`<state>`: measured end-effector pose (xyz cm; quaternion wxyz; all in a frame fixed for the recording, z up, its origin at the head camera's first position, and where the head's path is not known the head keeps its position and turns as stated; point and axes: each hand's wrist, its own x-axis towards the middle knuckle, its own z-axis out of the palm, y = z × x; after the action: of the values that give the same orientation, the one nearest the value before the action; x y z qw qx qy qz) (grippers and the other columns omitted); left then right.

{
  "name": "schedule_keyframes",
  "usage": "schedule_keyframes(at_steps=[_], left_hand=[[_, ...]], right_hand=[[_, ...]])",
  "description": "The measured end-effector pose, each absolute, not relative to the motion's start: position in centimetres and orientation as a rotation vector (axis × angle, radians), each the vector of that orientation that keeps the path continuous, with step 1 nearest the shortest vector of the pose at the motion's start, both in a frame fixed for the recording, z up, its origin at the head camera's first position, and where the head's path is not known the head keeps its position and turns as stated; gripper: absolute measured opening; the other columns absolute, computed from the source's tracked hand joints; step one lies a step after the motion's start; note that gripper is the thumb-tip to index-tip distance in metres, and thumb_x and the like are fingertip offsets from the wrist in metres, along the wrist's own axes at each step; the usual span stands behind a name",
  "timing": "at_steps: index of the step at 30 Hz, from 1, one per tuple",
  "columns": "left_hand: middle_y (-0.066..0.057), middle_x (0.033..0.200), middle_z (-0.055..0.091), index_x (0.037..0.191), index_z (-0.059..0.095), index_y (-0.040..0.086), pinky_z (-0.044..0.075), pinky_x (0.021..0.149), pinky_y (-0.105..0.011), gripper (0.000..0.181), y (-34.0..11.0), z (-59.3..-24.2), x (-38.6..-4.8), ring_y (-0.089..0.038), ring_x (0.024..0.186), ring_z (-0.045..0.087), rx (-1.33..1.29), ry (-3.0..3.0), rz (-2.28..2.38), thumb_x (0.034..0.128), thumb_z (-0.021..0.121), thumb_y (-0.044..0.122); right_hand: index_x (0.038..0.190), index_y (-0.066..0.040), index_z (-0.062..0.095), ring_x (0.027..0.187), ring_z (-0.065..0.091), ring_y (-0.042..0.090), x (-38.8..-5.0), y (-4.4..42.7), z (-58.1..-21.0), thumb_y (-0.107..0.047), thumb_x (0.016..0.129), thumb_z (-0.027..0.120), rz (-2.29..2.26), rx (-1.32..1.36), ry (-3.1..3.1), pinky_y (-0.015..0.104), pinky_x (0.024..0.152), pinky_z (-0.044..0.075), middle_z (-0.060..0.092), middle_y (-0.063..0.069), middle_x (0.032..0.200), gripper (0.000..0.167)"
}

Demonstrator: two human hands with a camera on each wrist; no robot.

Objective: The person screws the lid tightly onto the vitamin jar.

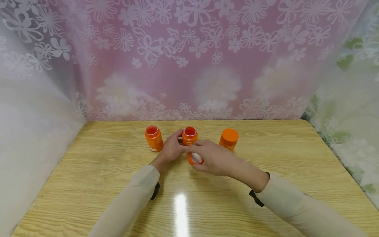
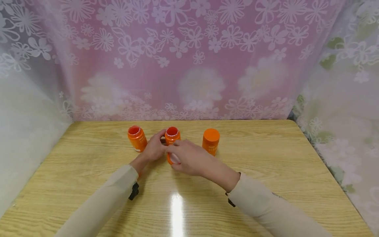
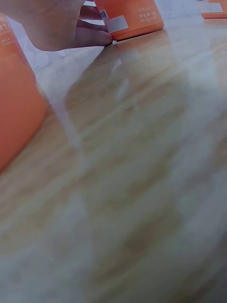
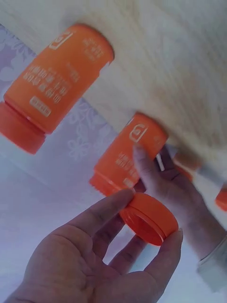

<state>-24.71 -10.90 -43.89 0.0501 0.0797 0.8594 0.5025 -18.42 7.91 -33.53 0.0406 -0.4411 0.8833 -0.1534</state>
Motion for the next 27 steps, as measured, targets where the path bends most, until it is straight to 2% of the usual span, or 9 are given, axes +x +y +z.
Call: schedule_keyframes(at_steps=[4, 12, 18, 22, 27], left_hand=[[-0.002, 0.116, 0.057, 0.128, 0.056, 0.018, 0.049, 0.091, -0.036, 0.053, -10.9, -43.9, -24.8, -0.023, 0.107, 0.059, 0.280, 2.654, 1.511, 0.0799, 0.077, 0.013], [-0.003, 0.113, 0.057, 0.124, 0.057, 0.017, 0.051, 0.087, -0.033, 0.050, -10.9, -43.9, -24.7, -0.021, 0.102, 0.061, 0.305, 2.660, 1.527, 0.0785, 0.078, 0.010], [0.000, 0.123, 0.058, 0.135, 0.051, 0.019, 0.051, 0.087, -0.031, 0.060, -10.8, -44.1, -24.6, -0.019, 0.103, 0.061, 0.294, 2.649, 1.527, 0.0815, 0.078, 0.022], [0.003, 0.123, 0.059, 0.131, 0.054, 0.021, 0.048, 0.091, -0.033, 0.060, -10.9, -44.1, -24.6, -0.018, 0.106, 0.060, 0.276, 2.641, 1.533, 0.0786, 0.080, 0.032], [0.004, 0.119, 0.061, 0.122, 0.058, 0.021, 0.046, 0.093, -0.037, 0.059, -10.8, -44.1, -24.6, -0.019, 0.108, 0.058, 0.232, 2.653, 1.533, 0.0721, 0.084, 0.038]], right_hand=[[0.120, -0.013, 0.063, 0.103, 0.057, 0.021, -19.2, 7.7, -32.6, -0.022, 0.087, 0.070, -0.526, -1.323, 2.729, 0.035, 0.087, 0.049, 0.059, 0.002, 0.117, 0.034], [0.121, -0.011, 0.061, 0.107, 0.055, 0.022, -20.4, 7.1, -31.6, -0.024, 0.086, 0.072, -0.642, -1.270, 2.745, 0.038, 0.090, 0.047, 0.058, 0.005, 0.118, 0.038], [0.127, -0.012, 0.058, 0.110, 0.054, 0.023, -21.7, 6.6, -31.5, -0.027, 0.088, 0.070, -0.693, -1.177, 2.750, 0.039, 0.092, 0.046, 0.056, 0.005, 0.125, 0.043], [0.126, -0.012, 0.057, 0.100, 0.057, 0.022, -22.7, 6.1, -31.5, -0.028, 0.088, 0.070, -0.762, -1.127, 2.762, 0.035, 0.084, 0.049, 0.058, 0.002, 0.120, 0.043], [0.122, -0.013, 0.057, 0.090, 0.055, 0.017, -23.6, 5.7, -31.7, -0.031, 0.088, 0.069, -0.904, -1.094, 2.770, 0.031, 0.078, 0.049, 0.058, -0.001, 0.101, 0.040]])
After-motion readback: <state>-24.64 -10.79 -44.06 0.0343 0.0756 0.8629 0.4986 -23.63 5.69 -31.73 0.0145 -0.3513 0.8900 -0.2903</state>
